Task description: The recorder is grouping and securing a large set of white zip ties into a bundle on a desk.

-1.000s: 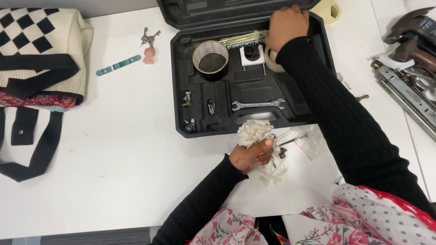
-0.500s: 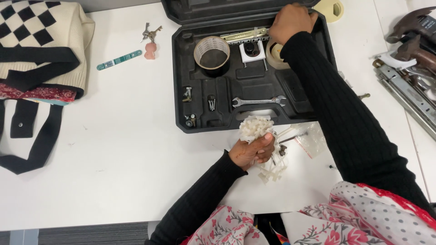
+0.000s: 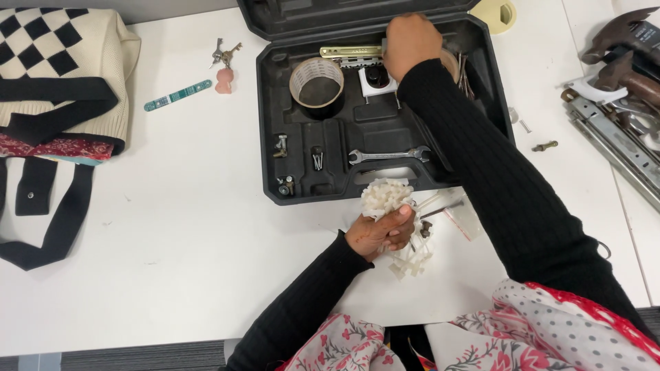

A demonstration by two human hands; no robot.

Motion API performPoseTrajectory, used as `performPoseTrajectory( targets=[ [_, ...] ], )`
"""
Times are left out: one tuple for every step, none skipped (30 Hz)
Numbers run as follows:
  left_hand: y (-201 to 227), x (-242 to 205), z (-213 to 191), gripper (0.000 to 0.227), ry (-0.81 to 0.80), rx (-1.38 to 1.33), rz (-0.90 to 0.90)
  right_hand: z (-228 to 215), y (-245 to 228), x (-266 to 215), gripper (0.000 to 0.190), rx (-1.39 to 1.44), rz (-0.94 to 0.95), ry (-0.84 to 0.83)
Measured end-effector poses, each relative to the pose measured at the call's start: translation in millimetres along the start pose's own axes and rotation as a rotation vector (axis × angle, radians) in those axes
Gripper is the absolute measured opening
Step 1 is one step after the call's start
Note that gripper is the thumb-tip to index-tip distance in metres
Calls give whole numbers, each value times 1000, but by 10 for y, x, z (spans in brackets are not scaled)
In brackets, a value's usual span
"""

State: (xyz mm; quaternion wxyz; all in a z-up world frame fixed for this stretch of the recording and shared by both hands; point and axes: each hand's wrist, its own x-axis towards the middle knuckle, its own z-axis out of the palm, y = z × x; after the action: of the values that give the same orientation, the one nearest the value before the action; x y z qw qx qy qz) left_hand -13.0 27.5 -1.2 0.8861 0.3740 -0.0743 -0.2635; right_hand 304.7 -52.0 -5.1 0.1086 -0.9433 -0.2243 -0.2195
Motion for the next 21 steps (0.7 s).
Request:
performPoseTrajectory(
  targets=[
    [15, 2, 16, 43, 0, -1, -2, -4, 6, 1, 17, 0, 2, -2],
    [30, 2, 30, 41, 4, -4, -3, -8, 10, 0, 17, -17, -26, 37],
    [44, 0, 46, 40, 9, -8, -3, -11, 10, 0, 18, -33, -56, 76],
    [29, -2, 34, 40, 10, -10, -4, 1, 47, -10, 18, -34, -55, 73],
    [20, -3, 20, 41, 2, -21, -11, 12, 77, -8, 13, -2, -73, 79],
    [12, -5, 7, 42, -7, -33, -18, 21, 106, -6, 10, 30, -92, 84],
    [29, -5, 20, 42, -7, -34, -17, -49, 117, -12, 10, 29, -92, 84],
    [43, -4, 33, 42, 6, -28, -12, -120, 129, -19, 8, 100, -128, 78],
    [49, -7, 49, 41, 21, -24, -7, -188, 142, -38, 8, 171, -163, 70],
    [25, -10, 21, 41, 20, -26, -7, -312, 134, -51, 8, 170, -163, 68],
    [-2, -16, -5, 41, 8, -44, 1, -435, 124, -70, 8, 281, -156, 27],
    [-30, -23, -29, 41, -4, -63, 9, -560, 116, -90, 11, 392, -149, -13],
    [-6, -29, -1, 41, -6, -64, 7, -714, 108, -175, 11, 390, -147, -14],
    [20, -36, 31, 34, 38, -49, 4, -872, 100, -260, 10, 576, -159, -11],
    [54, -29, 63, 29, 80, -33, 3, -1040, 98, -329, 9, 760, -172, -5],
    [49, -35, 53, 29, 76, -33, 3, -1398, -41, -519, 9, 756, -172, -3],
    [39, -38, 44, 26, 105, -21, 30, -1753, -181, -711, 15, 966, -109, -90],
    [23, -42, 31, 23, 133, -10, 56, -2101, -323, -910, 28, 1174, -43, -180],
    [43, -47, 47, 23, 131, -12, 54, -2166, -297, -1128, 28, 1171, -40, -180],
    [57, -51, 57, 21, 150, 8, 105, -2224, -270, -1350, 25, 1270, -40, -306],
    [56, -73, 71, 19, 177, 24, 153, -2275, -251, -1581, 23, 1371, -37, -441]
  ],
)
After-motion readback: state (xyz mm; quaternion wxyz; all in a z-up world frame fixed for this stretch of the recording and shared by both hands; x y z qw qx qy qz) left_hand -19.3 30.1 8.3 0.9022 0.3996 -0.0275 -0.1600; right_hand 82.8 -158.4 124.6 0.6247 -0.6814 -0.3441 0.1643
